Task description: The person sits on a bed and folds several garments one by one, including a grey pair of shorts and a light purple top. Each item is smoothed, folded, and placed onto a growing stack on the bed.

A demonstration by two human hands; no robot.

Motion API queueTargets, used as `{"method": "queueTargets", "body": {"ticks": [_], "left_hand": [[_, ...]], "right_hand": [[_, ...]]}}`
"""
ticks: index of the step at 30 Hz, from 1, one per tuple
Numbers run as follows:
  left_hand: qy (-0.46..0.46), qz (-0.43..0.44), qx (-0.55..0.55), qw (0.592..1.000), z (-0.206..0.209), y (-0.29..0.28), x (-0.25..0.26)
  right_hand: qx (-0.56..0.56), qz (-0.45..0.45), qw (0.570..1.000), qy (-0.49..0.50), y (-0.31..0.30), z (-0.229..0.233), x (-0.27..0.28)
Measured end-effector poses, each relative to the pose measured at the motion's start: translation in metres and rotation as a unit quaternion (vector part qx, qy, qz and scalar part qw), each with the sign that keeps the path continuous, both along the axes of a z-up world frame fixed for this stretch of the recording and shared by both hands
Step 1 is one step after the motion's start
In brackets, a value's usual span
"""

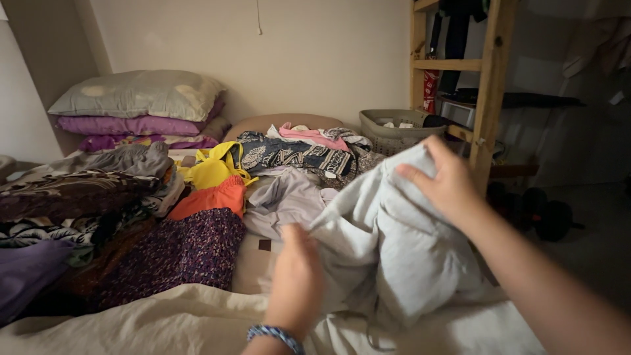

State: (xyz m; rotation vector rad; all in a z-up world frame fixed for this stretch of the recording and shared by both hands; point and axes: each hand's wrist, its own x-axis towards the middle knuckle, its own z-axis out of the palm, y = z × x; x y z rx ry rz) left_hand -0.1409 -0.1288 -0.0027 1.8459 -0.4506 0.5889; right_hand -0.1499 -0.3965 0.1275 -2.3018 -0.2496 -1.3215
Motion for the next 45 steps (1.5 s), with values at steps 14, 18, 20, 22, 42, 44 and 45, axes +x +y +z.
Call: {"method": "queueTargets", "body": {"ticks": [14, 18, 20, 22, 42, 44, 45], "left_hand": [[0.298, 0.026, 0.187, 0.936, 0.037, -0.108, -0.054], [0.247, 0.051, 0.136, 0.958, 0.019, -0.081, -0.008], [0.232, 0.044, 0.100, 0.967, 0.012, -0.062, 0.008], [0.167, 0.039, 0.092, 0.981, 0.017, -0.042, 0.022], [-0.067, 0.030, 0.114, 0.991, -0.010, -0.054, -0.057], [-0.057, 0.069, 0.122, 0.988, -0.009, -0.069, -0.065], [-0.037, 0.076, 0.131, 0.988, -0.008, -0.076, -0.068]], "right_hand": [[-0.048, -0.034, 0.998, 0.020, 0.066, -0.019, -0.001], [-0.011, -0.048, 0.999, 0.012, 0.053, -0.026, -0.002], [0.033, -0.083, 0.995, 0.052, 0.039, -0.023, -0.001], [0.061, -0.045, 0.996, 0.050, 0.027, -0.021, 0.000], [0.043, -0.068, 0.993, 0.091, -0.009, 0.003, 0.005], [0.018, -0.083, 0.994, 0.073, -0.006, 0.007, 0.008], [0.004, -0.096, 0.993, 0.064, -0.004, 0.009, 0.010]]}}
